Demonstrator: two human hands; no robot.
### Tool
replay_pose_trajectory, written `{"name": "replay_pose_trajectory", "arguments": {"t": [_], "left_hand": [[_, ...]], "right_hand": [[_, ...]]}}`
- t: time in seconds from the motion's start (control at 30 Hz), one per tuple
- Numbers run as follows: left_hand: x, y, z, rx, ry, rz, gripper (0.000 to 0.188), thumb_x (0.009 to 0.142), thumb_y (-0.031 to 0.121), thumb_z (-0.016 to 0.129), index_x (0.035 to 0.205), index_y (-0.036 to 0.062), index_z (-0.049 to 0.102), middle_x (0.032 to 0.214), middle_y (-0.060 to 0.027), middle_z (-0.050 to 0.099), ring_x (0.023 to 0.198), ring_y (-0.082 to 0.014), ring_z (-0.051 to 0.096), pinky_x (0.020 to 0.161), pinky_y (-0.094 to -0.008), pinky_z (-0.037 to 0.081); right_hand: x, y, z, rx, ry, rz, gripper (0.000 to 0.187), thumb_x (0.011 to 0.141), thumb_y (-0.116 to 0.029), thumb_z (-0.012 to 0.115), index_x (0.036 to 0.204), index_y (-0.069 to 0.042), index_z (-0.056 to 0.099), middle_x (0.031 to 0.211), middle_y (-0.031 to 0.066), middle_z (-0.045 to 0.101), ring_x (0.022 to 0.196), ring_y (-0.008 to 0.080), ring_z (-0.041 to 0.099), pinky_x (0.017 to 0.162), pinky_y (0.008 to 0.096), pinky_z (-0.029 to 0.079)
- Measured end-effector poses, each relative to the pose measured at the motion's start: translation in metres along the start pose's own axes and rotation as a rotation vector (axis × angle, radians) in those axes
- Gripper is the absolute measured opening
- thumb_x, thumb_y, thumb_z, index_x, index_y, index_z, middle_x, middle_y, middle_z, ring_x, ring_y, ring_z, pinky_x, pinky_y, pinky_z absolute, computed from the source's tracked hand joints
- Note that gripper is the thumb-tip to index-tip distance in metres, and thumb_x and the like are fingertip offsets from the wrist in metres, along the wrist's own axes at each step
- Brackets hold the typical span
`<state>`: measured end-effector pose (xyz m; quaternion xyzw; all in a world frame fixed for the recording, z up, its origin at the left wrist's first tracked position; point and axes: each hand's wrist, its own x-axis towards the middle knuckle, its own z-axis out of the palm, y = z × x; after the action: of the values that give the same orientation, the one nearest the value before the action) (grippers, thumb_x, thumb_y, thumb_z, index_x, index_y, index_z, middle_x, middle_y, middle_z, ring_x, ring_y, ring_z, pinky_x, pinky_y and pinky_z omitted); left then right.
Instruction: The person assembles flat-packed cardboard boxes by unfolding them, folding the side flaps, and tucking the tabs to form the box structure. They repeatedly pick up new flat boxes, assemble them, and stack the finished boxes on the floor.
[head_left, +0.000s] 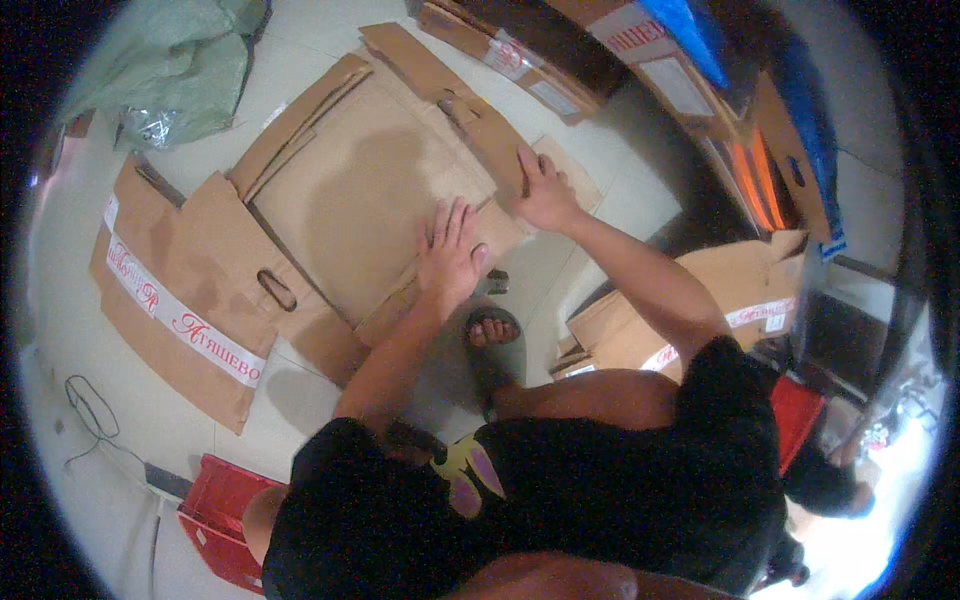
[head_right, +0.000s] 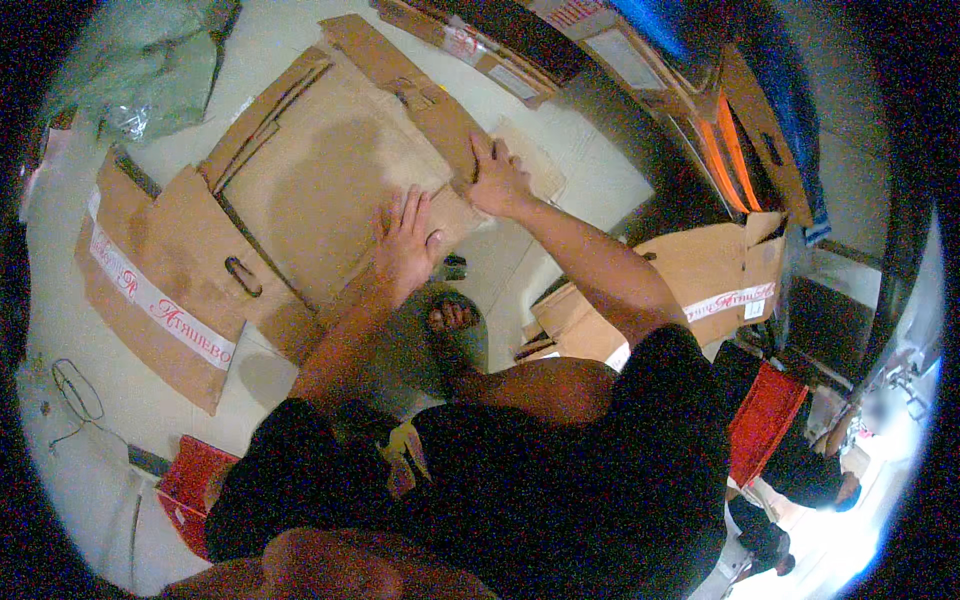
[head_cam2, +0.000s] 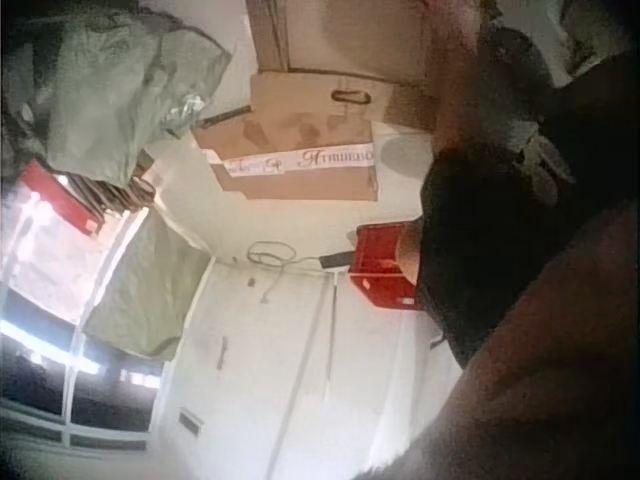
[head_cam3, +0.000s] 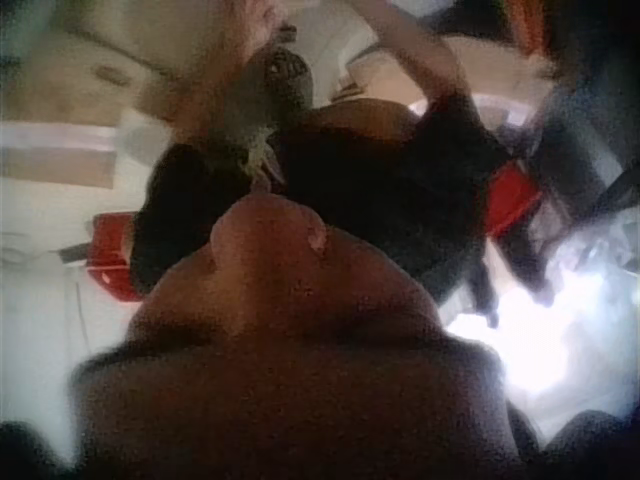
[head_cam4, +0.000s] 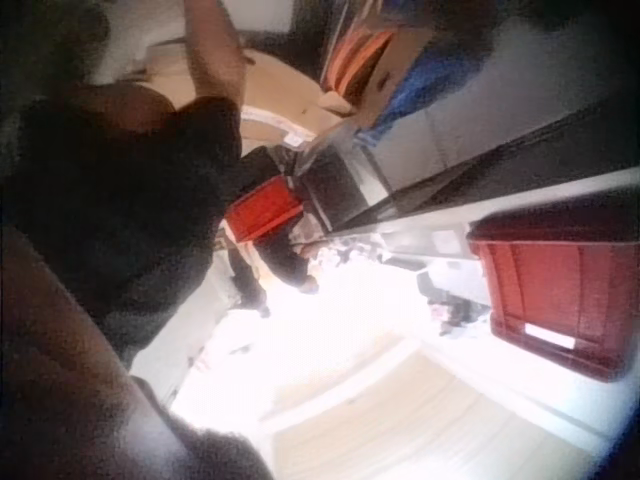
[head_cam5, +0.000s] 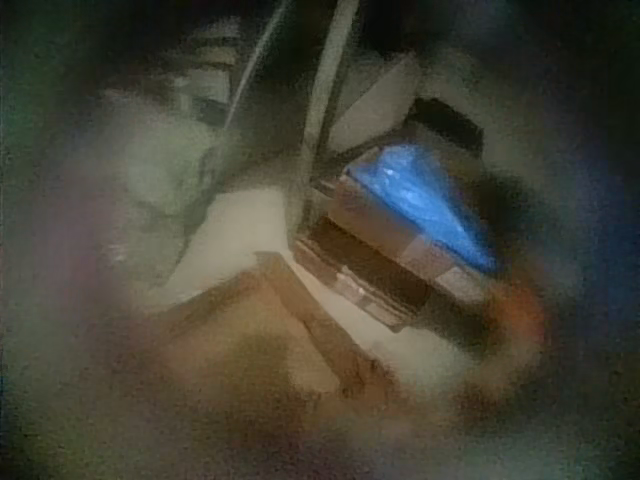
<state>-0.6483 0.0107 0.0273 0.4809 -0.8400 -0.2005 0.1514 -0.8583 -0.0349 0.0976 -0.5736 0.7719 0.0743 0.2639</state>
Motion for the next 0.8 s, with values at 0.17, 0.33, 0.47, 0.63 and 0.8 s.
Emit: {"name": "replay_pose_trajectory", "arguments": {"t": [0.17,0.33,0.47,0.63,0.8], "left_hand": [[0.001,-0.015,0.020,0.011,-0.049,-0.008,0.063,0.099,0.037,0.048,0.153,0.0072,0.037,0.164,-0.0102,0.029,0.152,-0.0360,0.021,0.120,-0.0628,0.015],[-0.010,-0.029,0.033,-0.156,-0.297,-0.007,0.052,0.094,0.025,0.055,0.144,0.0079,0.051,0.156,-0.0161,0.040,0.146,-0.0384,0.032,0.120,-0.0596,0.020],[-0.008,-0.081,0.016,-1.152,0.333,-0.414,0.052,0.086,0.009,0.063,0.137,0.0060,0.054,0.149,-0.0196,0.045,0.143,-0.0405,0.036,0.121,-0.0522,0.022],[0.088,-0.180,-0.096,0.039,0.626,-0.067,0.081,0.087,0.031,0.070,0.156,0.0120,0.031,0.160,-0.0146,0.033,0.150,-0.0393,0.022,0.122,-0.0537,0.019],[0.135,-0.208,-0.127,0.178,-0.224,-0.400,0.090,0.093,0.066,0.047,0.163,0.0195,0.014,0.170,-0.0027,0.011,0.155,-0.0382,0.005,0.121,-0.0628,0.010]], "right_hand": [[-0.036,-0.001,-0.037,0.675,-0.526,-0.231,0.074,0.093,-0.029,0.057,0.155,0.001,0.028,0.158,0.0228,0.034,0.144,0.0360,0.036,0.118,0.0447,0.029],[-0.076,-0.053,0.054,0.306,-0.198,-0.491,0.049,0.100,-0.024,0.048,0.142,-0.001,0.048,0.157,0.0257,0.035,0.147,0.0382,0.032,0.119,0.0447,0.029],[-0.055,-0.030,0.102,0.127,0.070,-0.666,0.040,0.100,-0.026,0.047,0.130,-0.001,0.058,0.147,0.0274,0.044,0.140,0.0405,0.040,0.112,0.0480,0.036],[-0.048,0.004,0.085,0.599,-0.336,-0.365,0.047,0.100,-0.028,0.047,0.137,0.001,0.049,0.142,0.0227,0.051,0.130,0.0329,0.050,0.110,0.0438,0.038],[-0.060,-0.003,0.057,0.727,-0.519,-0.249,0.056,0.100,-0.027,0.048,0.147,0.003,0.038,0.148,0.0239,0.045,0.136,0.0314,0.044,0.116,0.0414,0.033]]}}
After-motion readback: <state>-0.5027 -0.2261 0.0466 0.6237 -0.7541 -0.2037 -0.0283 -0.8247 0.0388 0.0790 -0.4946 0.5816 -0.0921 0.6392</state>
